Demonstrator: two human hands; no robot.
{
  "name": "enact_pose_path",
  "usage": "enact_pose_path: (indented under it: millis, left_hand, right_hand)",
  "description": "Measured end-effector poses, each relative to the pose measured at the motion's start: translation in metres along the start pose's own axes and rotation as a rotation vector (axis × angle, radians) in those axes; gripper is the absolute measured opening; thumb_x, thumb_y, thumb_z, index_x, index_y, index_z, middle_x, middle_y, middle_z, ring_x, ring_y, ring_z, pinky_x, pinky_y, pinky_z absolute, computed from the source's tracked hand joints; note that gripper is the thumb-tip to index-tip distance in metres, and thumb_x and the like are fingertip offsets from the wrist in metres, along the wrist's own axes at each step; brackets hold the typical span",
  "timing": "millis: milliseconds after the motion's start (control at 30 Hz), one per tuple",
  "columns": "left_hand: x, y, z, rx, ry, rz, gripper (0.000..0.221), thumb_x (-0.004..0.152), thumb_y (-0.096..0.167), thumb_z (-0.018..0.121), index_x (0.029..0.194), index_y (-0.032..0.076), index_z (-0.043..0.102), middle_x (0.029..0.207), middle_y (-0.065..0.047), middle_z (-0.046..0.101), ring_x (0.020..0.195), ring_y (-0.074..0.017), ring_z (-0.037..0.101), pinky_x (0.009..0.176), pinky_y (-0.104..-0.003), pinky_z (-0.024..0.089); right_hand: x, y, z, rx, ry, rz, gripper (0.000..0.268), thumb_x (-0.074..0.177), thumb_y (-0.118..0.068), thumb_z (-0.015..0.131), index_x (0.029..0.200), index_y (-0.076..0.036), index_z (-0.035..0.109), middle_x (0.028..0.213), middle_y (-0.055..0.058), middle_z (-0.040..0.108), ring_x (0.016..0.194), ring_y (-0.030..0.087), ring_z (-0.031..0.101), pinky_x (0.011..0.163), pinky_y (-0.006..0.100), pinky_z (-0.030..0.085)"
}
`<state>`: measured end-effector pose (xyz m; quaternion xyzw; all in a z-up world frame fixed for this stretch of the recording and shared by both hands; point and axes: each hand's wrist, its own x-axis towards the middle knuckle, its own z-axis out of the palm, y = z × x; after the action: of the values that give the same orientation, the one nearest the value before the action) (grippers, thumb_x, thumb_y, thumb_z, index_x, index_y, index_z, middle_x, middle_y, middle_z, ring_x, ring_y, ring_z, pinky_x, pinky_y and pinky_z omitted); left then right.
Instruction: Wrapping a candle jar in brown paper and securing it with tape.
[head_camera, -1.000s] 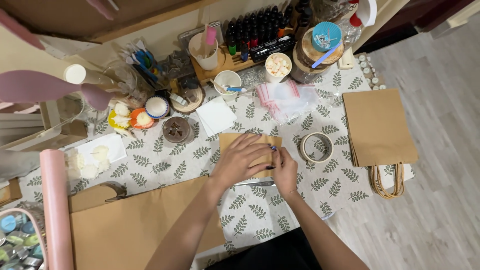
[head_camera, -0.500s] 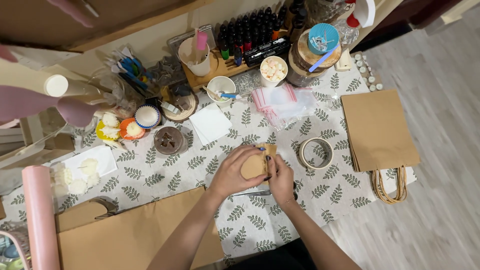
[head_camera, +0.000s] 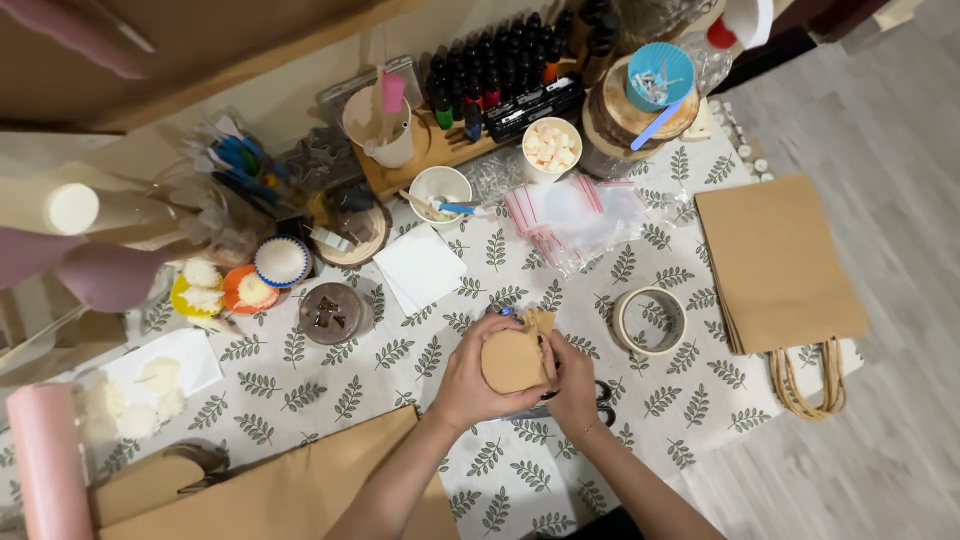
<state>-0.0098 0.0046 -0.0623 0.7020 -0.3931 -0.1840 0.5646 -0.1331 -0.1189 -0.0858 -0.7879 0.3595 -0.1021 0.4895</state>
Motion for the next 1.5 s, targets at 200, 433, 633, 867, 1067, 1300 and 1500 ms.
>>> enact_pose_path:
  millis: [200, 433, 633, 867, 1067, 1300, 1500]
  left_hand:
    - [0.001, -0.007, -0.006, 0.037, -0.01, 0.106, 0.089, 0.062, 0.033, 0.098, 0.133, 0.006, 0.052, 0.126, -0.013, 0.067, 0.115, -0.0298, 0.071, 0.101, -0.04, 0.057]
    - [-0.003, -0.013, -0.002, 0.076, -0.02, 0.121, 0.093, 0.067, 0.035, 0.097, 0.138, 0.006, 0.046, 0.126, -0.012, 0.067, 0.115, -0.0302, 0.07, 0.103, -0.039, 0.057]
    - [-0.008, -0.028, -0.002, 0.114, -0.043, 0.125, 0.102, 0.063, 0.035, 0.096, 0.142, 0.005, 0.039, 0.126, -0.015, 0.065, 0.117, -0.0332, 0.067, 0.105, -0.043, 0.054]
    - [-0.012, -0.038, -0.001, 0.071, -0.096, 0.086, 0.108, 0.061, 0.036, 0.099, 0.145, 0.006, 0.039, 0.131, -0.014, 0.064, 0.121, -0.0317, 0.067, 0.111, -0.042, 0.052]
    - [-0.013, -0.038, 0.001, 0.047, -0.11, 0.055, 0.107, 0.059, 0.034, 0.1, 0.143, 0.006, 0.04, 0.137, -0.017, 0.062, 0.126, -0.0331, 0.065, 0.111, -0.041, 0.052]
    - [-0.016, -0.04, 0.002, -0.061, -0.1, -0.059, 0.105, 0.066, 0.028, 0.099, 0.149, 0.006, 0.038, 0.138, -0.013, 0.063, 0.13, -0.0303, 0.066, 0.11, -0.039, 0.053]
    - [-0.013, -0.038, -0.006, -0.04, -0.196, -0.113, 0.106, 0.057, 0.021, 0.099, 0.145, 0.011, 0.041, 0.142, -0.016, 0.054, 0.132, -0.033, 0.057, 0.11, -0.041, 0.048]
  right_hand:
    - [0.004, 0.021, 0.0, 0.035, -0.025, 0.011, 0.013, 0.101, -0.011, 0.059, 0.099, 0.002, 0.063, 0.069, 0.014, 0.06, 0.061, 0.015, 0.049, 0.059, 0.028, 0.048]
    - [0.013, -0.038, -0.054, -0.415, 0.162, -0.28, 0.047, 0.083, -0.012, 0.066, 0.127, 0.001, 0.059, 0.122, 0.023, 0.058, 0.113, 0.038, 0.054, 0.099, 0.05, 0.044]
    - [0.008, -0.047, -0.05, -0.136, -0.377, -0.517, 0.065, 0.095, -0.019, 0.064, 0.152, -0.002, 0.041, 0.16, 0.021, 0.041, 0.15, 0.041, 0.038, 0.123, 0.048, 0.028]
    - [0.009, -0.018, -0.034, -0.033, -0.437, -0.483, 0.087, 0.089, -0.031, 0.07, 0.157, -0.002, 0.024, 0.163, 0.025, 0.03, 0.152, 0.043, 0.031, 0.123, 0.049, 0.027]
    - [0.015, -0.019, -0.033, -0.006, -0.491, -0.515, 0.097, 0.083, -0.034, 0.08, 0.154, -0.003, 0.022, 0.161, 0.025, 0.03, 0.152, 0.042, 0.03, 0.123, 0.048, 0.029]
    - [0.013, -0.01, -0.024, 0.153, -0.503, -0.463, 0.101, 0.081, -0.024, 0.081, 0.157, -0.003, 0.017, 0.163, 0.023, 0.026, 0.155, 0.038, 0.029, 0.125, 0.046, 0.026]
    - [0.014, -0.006, -0.023, 0.172, -0.574, -0.372, 0.103, 0.079, -0.018, 0.077, 0.158, -0.005, 0.012, 0.165, 0.023, 0.023, 0.155, 0.035, 0.03, 0.124, 0.043, 0.027]
